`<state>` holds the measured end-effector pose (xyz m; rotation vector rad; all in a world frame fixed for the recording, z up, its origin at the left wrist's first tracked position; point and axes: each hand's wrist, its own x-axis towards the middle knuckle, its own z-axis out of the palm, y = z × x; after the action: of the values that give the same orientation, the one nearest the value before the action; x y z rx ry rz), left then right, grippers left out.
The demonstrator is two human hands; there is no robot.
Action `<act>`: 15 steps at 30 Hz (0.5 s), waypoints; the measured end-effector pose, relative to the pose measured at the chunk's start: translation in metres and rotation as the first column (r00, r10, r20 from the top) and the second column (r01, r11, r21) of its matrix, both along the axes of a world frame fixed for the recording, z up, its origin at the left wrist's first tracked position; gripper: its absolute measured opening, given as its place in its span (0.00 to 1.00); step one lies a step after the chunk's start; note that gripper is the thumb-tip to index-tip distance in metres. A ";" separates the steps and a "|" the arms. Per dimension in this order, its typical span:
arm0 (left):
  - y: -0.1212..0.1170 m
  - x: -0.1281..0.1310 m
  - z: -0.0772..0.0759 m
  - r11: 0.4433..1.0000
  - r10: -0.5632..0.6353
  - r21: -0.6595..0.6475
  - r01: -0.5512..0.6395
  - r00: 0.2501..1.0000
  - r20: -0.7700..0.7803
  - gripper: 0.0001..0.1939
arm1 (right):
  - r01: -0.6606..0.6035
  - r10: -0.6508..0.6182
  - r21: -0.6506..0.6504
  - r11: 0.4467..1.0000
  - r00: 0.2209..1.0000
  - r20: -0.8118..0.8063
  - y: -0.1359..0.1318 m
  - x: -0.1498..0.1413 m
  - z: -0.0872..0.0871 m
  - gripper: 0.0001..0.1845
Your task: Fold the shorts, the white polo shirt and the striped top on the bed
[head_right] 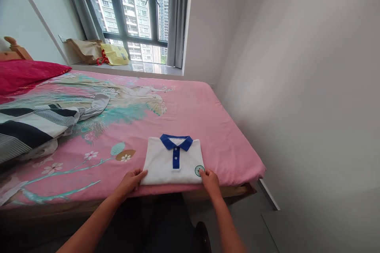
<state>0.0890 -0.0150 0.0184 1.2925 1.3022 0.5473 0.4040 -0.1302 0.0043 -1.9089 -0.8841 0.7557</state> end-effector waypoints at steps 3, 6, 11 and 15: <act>-0.001 0.000 -0.003 1.000 0.012 0.006 -0.012 1.000 -0.009 0.21 | 0.011 -0.011 0.004 1.000 1.000 -0.007 -0.006 -0.005 -0.004 0.25; 0.000 0.002 -0.005 1.000 0.009 0.000 -0.009 0.999 -0.044 0.19 | 0.022 -0.022 -0.009 1.000 0.999 -0.023 -0.006 -0.007 -0.006 0.25; 0.003 0.003 0.000 1.000 -0.021 0.002 0.022 0.997 -0.079 0.18 | 0.031 -0.031 -0.006 1.000 0.999 -0.029 -0.003 -0.006 0.000 0.26; 0.001 0.003 0.001 0.999 -0.013 0.033 0.016 0.997 -0.082 0.17 | 0.011 -0.011 0.034 0.999 1.000 0.003 -0.009 -0.006 0.001 0.26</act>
<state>0.0924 -0.0136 0.0190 1.3634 1.3549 0.5129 0.3984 -0.1395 0.0051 -1.8843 -0.8823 0.7275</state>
